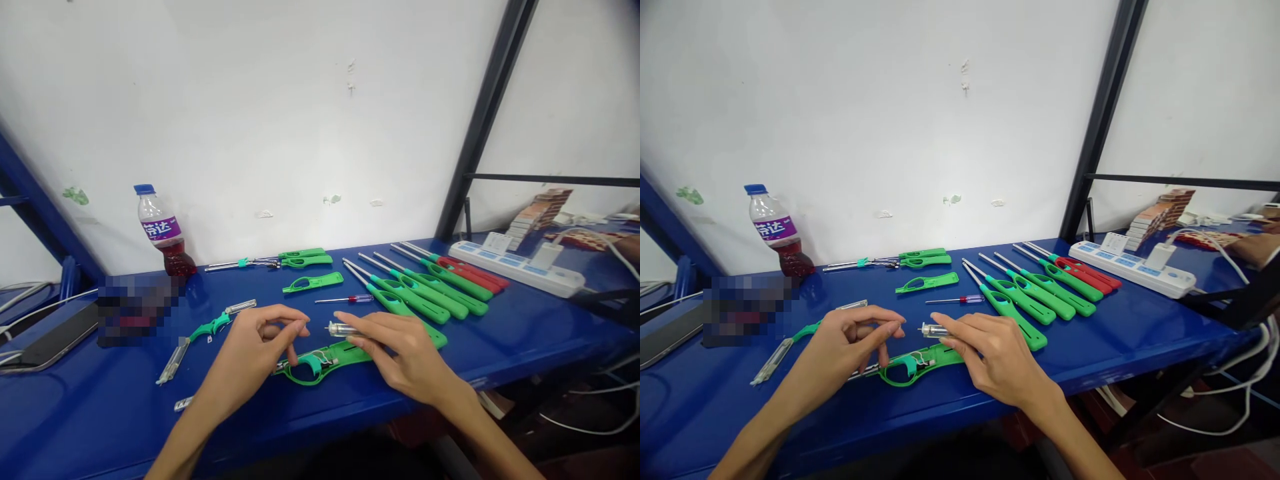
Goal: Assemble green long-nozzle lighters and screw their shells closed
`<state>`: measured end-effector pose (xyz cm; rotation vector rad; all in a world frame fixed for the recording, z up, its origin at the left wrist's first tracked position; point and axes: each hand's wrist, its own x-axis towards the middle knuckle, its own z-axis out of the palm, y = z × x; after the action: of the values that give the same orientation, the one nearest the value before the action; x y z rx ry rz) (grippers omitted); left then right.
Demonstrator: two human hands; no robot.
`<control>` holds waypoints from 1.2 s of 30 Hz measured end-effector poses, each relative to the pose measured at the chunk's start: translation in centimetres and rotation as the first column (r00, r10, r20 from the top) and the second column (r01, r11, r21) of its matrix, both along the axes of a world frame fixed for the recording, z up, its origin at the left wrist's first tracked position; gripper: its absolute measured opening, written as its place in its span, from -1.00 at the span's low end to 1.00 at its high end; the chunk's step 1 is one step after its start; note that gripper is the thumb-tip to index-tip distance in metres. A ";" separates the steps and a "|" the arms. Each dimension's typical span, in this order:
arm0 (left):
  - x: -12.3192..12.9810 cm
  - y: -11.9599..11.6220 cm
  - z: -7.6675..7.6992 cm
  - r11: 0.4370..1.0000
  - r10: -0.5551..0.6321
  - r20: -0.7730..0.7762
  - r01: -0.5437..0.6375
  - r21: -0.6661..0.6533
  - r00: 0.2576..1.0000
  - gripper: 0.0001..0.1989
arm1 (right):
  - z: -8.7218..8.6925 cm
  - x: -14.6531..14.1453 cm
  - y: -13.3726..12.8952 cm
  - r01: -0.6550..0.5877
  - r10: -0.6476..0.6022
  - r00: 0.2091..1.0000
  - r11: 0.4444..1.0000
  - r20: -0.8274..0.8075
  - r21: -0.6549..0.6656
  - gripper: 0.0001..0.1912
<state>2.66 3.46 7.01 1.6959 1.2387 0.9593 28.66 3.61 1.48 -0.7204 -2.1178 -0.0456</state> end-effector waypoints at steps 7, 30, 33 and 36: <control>1.6 -0.2 -0.4 0.994 -0.022 0.165 0.039 -0.101 0.986 -0.56 | 0.1 0.1 -0.3 -0.033 0.033 0.999 0.999 -0.016 0.009 -0.60; 2.7 -0.5 -2.2 0.931 0.009 0.440 0.153 -0.330 0.898 -0.51 | 0.3 0.0 -0.3 -0.022 0.022 0.999 1.000 -0.045 0.011 -0.61; 3.0 -0.9 -1.9 0.933 0.006 0.426 0.148 -0.329 0.905 -0.51 | 0.3 0.1 -0.4 -0.032 0.033 0.998 0.999 -0.048 0.016 -0.65; 3.5 -1.4 -1.9 0.938 -0.008 0.401 0.146 -0.315 0.916 -0.53 | 0.2 0.0 -0.3 -0.040 0.041 0.999 0.999 -0.035 0.025 -0.71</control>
<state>6.13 2.11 5.12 1.1986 0.9889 0.9219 28.69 3.32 1.67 -0.6592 -2.0940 -0.0356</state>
